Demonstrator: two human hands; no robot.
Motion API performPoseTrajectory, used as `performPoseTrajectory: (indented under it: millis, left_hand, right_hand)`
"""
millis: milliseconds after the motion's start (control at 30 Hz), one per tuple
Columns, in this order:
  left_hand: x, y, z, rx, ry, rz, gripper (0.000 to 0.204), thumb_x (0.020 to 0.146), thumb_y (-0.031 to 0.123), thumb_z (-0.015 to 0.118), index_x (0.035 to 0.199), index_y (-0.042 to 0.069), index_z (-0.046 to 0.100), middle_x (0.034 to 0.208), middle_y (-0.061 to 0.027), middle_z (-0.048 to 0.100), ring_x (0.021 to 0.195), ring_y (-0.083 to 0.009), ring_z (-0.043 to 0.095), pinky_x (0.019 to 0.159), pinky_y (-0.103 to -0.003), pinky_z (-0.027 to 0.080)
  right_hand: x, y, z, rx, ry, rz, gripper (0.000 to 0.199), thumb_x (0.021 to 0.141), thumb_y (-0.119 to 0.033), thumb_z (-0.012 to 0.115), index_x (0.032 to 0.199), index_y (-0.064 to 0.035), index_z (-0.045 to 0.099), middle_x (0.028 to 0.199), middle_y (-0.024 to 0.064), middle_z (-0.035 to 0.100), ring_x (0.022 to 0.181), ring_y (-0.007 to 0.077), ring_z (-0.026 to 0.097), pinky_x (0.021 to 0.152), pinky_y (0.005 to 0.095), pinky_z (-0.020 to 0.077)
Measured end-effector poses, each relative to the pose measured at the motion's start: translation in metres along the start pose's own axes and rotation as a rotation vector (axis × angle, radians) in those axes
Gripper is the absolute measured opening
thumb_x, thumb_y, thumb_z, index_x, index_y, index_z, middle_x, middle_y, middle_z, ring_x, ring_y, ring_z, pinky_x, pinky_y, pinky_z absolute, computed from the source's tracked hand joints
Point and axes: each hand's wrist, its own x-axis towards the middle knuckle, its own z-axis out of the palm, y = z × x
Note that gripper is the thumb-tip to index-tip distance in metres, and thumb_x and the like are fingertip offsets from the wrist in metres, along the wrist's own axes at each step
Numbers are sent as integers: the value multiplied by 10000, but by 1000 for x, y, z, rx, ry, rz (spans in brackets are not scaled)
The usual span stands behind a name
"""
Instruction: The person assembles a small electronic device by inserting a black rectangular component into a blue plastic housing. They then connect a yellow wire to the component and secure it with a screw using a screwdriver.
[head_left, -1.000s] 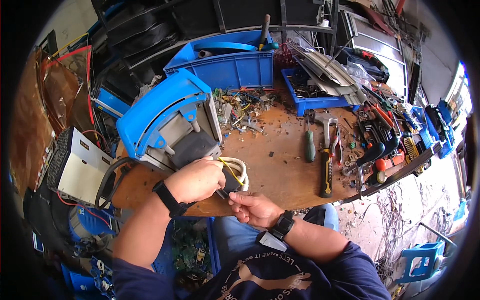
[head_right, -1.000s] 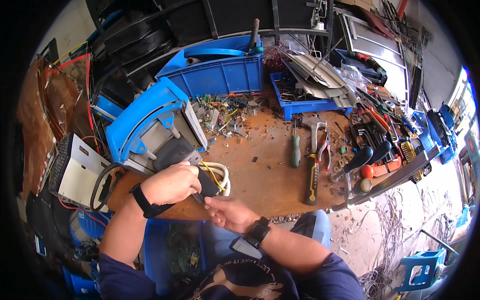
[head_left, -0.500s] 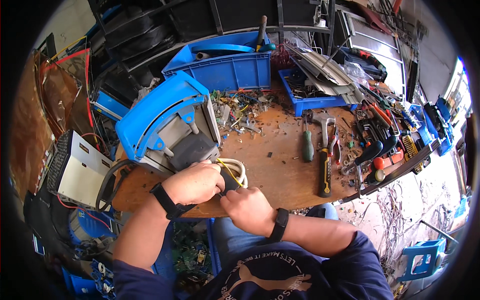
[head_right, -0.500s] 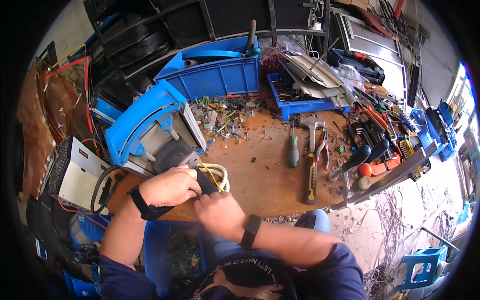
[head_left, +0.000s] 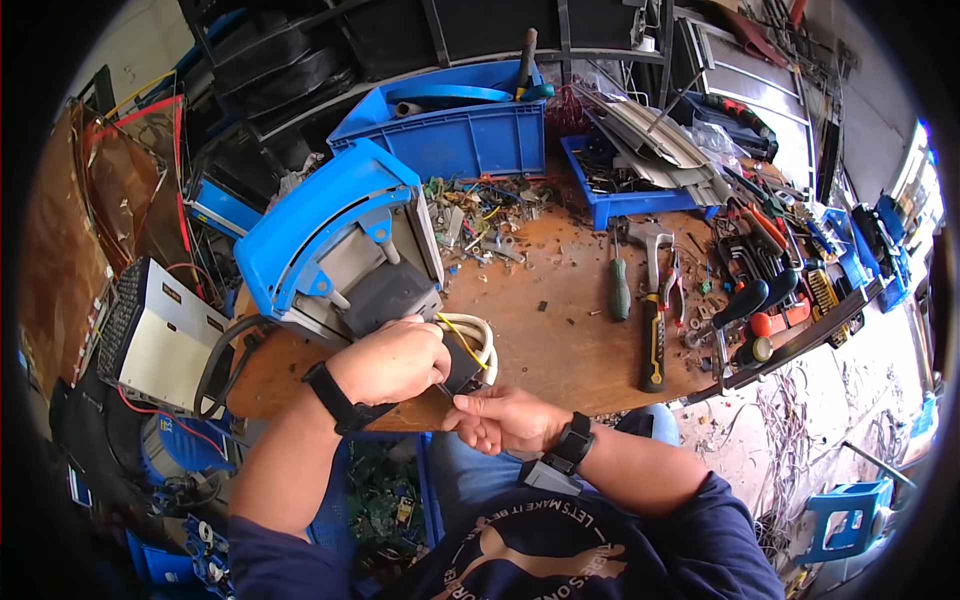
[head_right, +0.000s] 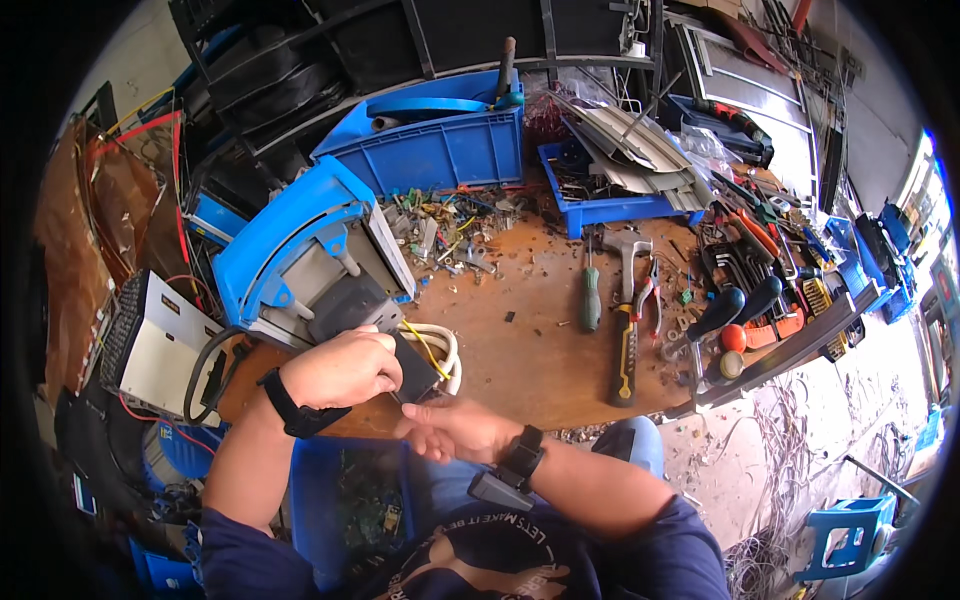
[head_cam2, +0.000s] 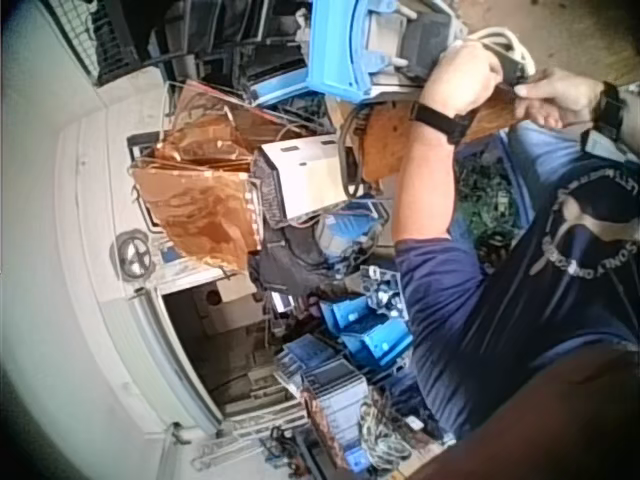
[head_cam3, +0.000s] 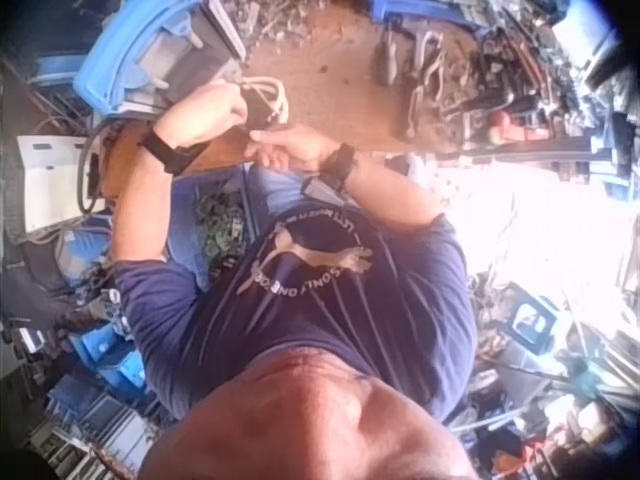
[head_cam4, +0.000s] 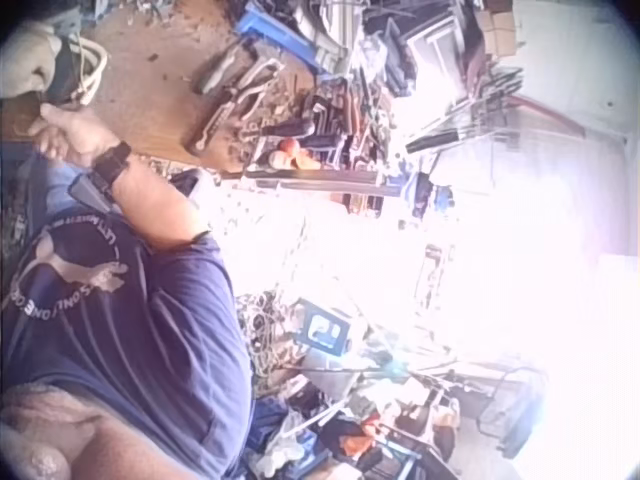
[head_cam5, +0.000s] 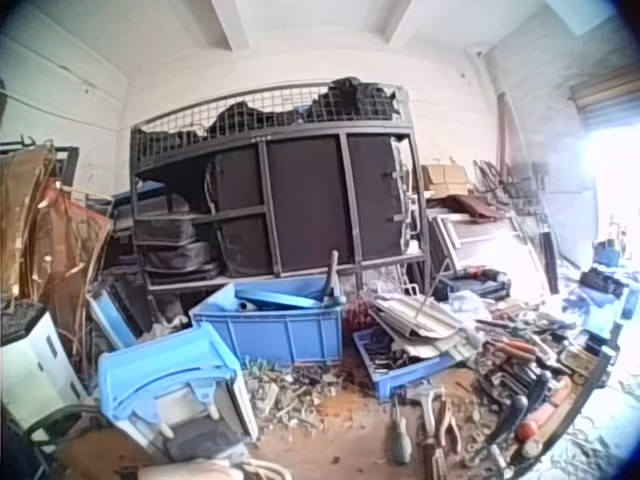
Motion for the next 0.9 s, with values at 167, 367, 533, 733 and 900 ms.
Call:
performPoseTrajectory:
  millis: [167, 367, 533, 733, 900]
  left_hand:
    - [0, 0, 3, 15, 18, -8, 91, 791, 124, 634, 793, 83, 715, 822, -102, 596, 868, -307, 561, 842, -406, 418]
    - [-1, 1, 2, 12, 2, -29, 90, 791, 128, 633, 801, 90, 714, 814, -95, 588, 865, -299, 553, 843, -396, 414]
    - [-1, 2, 1, 34, 2, -14, 99, 798, 129, 631, 825, 91, 719, 832, -102, 585, 895, -304, 555, 862, -398, 414]
    - [-1, 2, 3, 18, 30, -15, 118, 803, 121, 631, 873, 96, 723, 859, -117, 582, 935, -309, 557, 883, -403, 412]
    - [0, -1, 7, 34, 75, 24, 117, 794, 114, 627, 861, 98, 722, 838, -122, 590, 910, -311, 570, 868, -405, 420]
  right_hand:
    - [12, 19, -3, 255, -111, -90, 310, 950, -352, 596, 935, -42, 617, 648, 11, 522, 550, 119, 478, 475, 255, 338]
    - [14, 19, 3, 314, -95, -83, 273, 945, -327, 607, 906, -57, 603, 633, -5, 490, 524, 106, 445, 454, 245, 297]
    - [15, 11, -4, 213, -61, -47, 230, 945, -264, 615, 862, -50, 628, 621, -16, 496, 507, 101, 435, 446, 239, 283]
    - [-3, -24, 16, -1353, 417, -608, 159, 835, -130, 691, 776, 16, 665, 560, 96, 607, 489, 268, 568, 507, 375, 448]
    - [-10, -29, 34, -2128, 431, -530, 94, 749, -128, 565, 739, -61, 630, 757, 105, 633, 694, 288, 656, 596, 399, 538]
